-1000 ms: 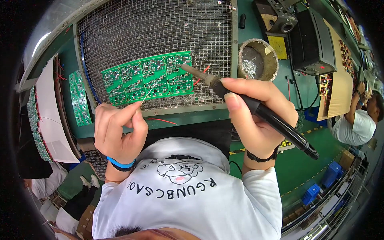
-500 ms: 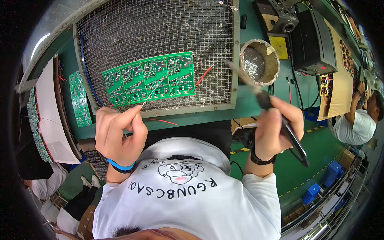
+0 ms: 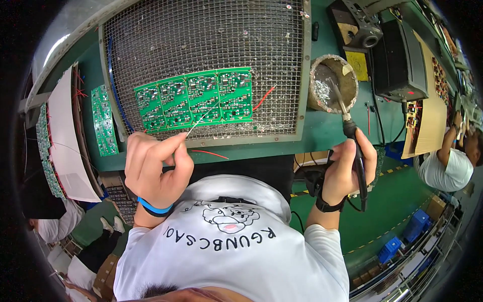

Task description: The person solders components onto a circuit board using a soldering iron and wire, turns it over to inspect it, and places it on a stack. They then pick up a new circuit board and repeat the soldering process before setting it aside.

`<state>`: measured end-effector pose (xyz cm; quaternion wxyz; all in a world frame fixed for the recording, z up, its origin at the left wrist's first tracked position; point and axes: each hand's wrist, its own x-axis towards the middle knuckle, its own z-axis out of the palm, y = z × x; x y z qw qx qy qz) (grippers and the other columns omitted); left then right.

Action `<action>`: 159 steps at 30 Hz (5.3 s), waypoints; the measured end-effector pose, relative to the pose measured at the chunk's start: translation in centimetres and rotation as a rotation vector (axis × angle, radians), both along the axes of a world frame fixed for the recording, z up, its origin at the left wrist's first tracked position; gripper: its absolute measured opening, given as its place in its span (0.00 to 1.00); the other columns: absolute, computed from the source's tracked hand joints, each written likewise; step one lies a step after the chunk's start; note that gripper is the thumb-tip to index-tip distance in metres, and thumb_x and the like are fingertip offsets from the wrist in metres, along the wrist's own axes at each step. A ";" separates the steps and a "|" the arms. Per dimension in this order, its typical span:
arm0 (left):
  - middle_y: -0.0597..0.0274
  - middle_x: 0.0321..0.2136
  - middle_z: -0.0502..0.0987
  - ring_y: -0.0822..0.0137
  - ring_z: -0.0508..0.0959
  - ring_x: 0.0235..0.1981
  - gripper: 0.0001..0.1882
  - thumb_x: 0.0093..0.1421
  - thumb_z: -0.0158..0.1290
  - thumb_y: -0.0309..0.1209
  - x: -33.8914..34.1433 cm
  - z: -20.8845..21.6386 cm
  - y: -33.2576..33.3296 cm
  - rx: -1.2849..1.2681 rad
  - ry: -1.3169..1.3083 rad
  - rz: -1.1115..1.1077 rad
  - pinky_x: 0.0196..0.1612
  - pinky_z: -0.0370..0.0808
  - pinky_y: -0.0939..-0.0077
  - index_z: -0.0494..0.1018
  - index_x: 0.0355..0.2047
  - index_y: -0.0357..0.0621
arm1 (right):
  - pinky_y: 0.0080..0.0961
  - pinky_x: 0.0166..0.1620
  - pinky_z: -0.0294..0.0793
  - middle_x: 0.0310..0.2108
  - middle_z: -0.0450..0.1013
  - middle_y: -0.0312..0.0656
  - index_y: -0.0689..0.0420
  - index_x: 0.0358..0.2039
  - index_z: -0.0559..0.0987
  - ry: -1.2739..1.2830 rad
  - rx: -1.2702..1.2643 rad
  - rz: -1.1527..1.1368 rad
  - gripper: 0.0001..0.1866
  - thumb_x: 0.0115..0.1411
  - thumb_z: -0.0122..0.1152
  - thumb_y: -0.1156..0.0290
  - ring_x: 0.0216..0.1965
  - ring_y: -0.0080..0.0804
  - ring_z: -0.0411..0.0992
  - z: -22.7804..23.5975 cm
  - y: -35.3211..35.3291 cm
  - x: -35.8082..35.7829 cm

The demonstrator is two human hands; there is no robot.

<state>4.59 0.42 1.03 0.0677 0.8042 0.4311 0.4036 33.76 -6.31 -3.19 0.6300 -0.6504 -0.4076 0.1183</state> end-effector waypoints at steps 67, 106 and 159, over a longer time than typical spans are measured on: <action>0.71 0.15 0.66 0.67 0.66 0.17 0.15 0.41 0.61 0.17 -3.1 0.2 -0.6 -0.004 0.008 0.116 0.25 0.64 0.72 0.82 0.32 0.43 | 0.15 0.25 0.64 0.23 0.74 0.39 0.66 0.49 0.76 -0.131 -0.013 -0.137 0.13 0.66 0.56 0.75 0.21 0.18 0.67 -0.2 0.3 -1.2; 0.71 0.14 0.63 0.68 0.65 0.17 0.14 0.41 0.61 0.16 -5.0 0.3 0.5 -0.009 -0.032 0.164 0.25 0.63 0.72 0.81 0.31 0.42 | 0.14 0.23 0.63 0.22 0.73 0.39 0.65 0.49 0.75 -0.024 0.097 0.056 0.13 0.67 0.54 0.73 0.21 0.20 0.68 2.0 1.9 -4.5; 0.70 0.14 0.58 0.67 0.61 0.17 0.13 0.42 0.59 0.17 -8.2 -0.2 -0.6 -0.011 -0.069 0.345 0.24 0.60 0.73 0.81 0.30 0.43 | 0.13 0.23 0.62 0.22 0.73 0.39 0.66 0.49 0.76 -0.080 0.123 0.089 0.13 0.67 0.54 0.74 0.21 0.19 0.67 2.5 2.1 -5.3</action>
